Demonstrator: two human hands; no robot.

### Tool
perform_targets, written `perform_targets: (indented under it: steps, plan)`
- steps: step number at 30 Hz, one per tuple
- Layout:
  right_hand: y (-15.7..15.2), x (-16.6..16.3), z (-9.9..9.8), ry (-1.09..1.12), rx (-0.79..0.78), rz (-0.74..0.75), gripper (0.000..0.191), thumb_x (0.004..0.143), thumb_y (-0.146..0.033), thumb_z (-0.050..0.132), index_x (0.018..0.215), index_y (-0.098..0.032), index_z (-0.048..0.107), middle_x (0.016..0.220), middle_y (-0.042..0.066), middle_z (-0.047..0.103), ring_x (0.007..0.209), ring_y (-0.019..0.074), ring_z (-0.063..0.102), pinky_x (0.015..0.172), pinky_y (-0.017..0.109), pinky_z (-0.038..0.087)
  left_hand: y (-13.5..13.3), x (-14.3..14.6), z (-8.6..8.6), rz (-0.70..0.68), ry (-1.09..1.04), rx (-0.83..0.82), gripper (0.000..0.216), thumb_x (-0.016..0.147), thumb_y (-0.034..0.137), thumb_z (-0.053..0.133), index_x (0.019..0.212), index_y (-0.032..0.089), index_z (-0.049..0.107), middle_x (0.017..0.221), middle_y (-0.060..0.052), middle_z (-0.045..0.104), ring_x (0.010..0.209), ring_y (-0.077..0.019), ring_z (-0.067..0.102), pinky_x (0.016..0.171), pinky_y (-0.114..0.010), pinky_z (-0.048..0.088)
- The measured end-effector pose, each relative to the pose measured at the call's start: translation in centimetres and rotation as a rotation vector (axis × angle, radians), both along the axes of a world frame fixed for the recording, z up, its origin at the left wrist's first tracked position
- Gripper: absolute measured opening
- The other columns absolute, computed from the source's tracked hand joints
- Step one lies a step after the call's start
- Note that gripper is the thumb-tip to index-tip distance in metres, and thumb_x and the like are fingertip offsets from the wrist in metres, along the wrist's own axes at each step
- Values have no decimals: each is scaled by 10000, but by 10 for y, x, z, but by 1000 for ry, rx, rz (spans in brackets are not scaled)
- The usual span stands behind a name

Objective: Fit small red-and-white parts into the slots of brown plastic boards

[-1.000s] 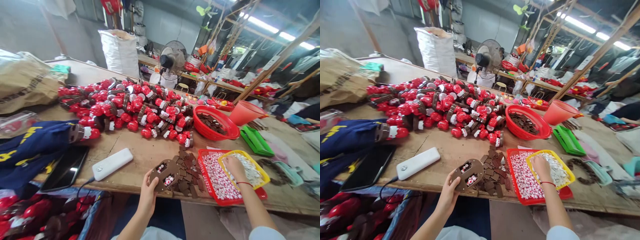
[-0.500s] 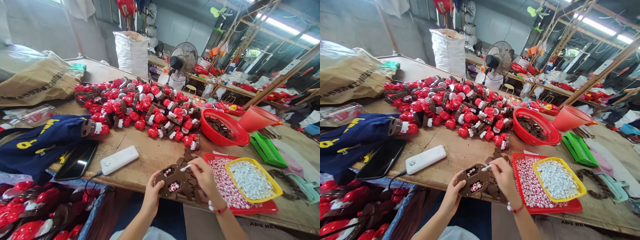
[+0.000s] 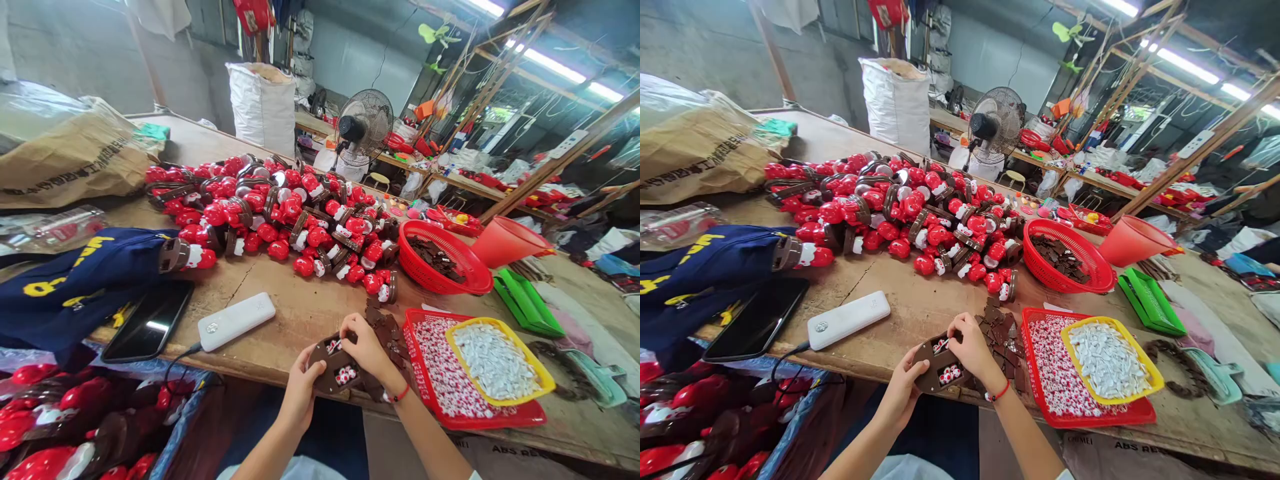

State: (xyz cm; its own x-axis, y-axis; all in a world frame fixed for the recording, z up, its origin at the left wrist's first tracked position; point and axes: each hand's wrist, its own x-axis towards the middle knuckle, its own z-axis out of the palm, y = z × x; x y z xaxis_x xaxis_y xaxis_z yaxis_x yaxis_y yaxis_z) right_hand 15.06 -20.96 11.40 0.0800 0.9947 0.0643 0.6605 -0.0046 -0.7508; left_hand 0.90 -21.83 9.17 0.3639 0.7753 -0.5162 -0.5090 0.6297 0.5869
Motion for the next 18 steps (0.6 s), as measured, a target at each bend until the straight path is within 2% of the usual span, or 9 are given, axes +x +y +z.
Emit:
perform_targets:
  steps: [4, 6, 8, 10, 12, 15, 18]
  plan:
    - [4, 0, -2, -7, -23, -63, 81, 595, -87, 440, 627, -161, 434, 695, -9, 461, 691, 119, 436, 666, 237, 349, 2, -1, 3, -22, 2, 0, 347, 524, 181, 657, 864, 161, 590, 784, -15, 634, 619, -131, 572, 523, -230, 469]
    - [6, 10, -2, 59, -68, -16, 71, 621, -127, 451, 680, -160, 470, 711, -8, 496, 691, 116, 463, 655, 227, 368, 3, -1, 3, -28, 6, -7, 340, 525, 176, 651, 860, 164, 591, 772, -11, 639, 617, -130, 575, 519, -225, 468]
    - [9, 29, -4, 47, -125, -29, 111, 672, -179, 438, 765, -156, 495, 754, 2, 535, 697, 113, 496, 644, 218, 391, 5, -2, 1, -26, 9, -17, 337, 529, 172, 642, 862, 165, 588, 756, -12, 643, 620, -134, 581, 512, -225, 471]
    - [12, 51, -10, -68, -162, -117, 144, 713, -203, 406, 808, -148, 500, 798, 20, 558, 726, 116, 518, 661, 222, 404, 8, -5, -2, -10, 10, -46, 332, 531, 165, 633, 860, 166, 584, 740, -13, 647, 610, -135, 586, 509, -231, 477]
    - [11, 70, -19, -193, -198, -172, 128, 709, -176, 405, 770, -143, 513, 785, 28, 572, 731, 124, 528, 677, 232, 404, 11, -8, -4, 20, 15, -84, 318, 536, 159, 624, 851, 170, 580, 712, -7, 648, 586, -132, 589, 507, -234, 480]
    - [2, 82, -35, -280, -297, -112, 80, 650, -123, 472, 684, -141, 542, 707, 26, 582, 665, 132, 535, 641, 236, 402, 14, -14, -7, 61, 19, -107, 301, 549, 154, 618, 845, 174, 573, 692, -4, 654, 579, -132, 596, 527, -242, 489]
    - [-9, 74, -46, -385, -341, -72, 131, 644, -147, 526, 766, -137, 572, 790, 57, 582, 730, 161, 542, 666, 255, 402, 13, -19, -6, 65, 18, -100, 292, 556, 168, 627, 842, 175, 570, 705, -7, 658, 591, -137, 602, 542, -252, 495]
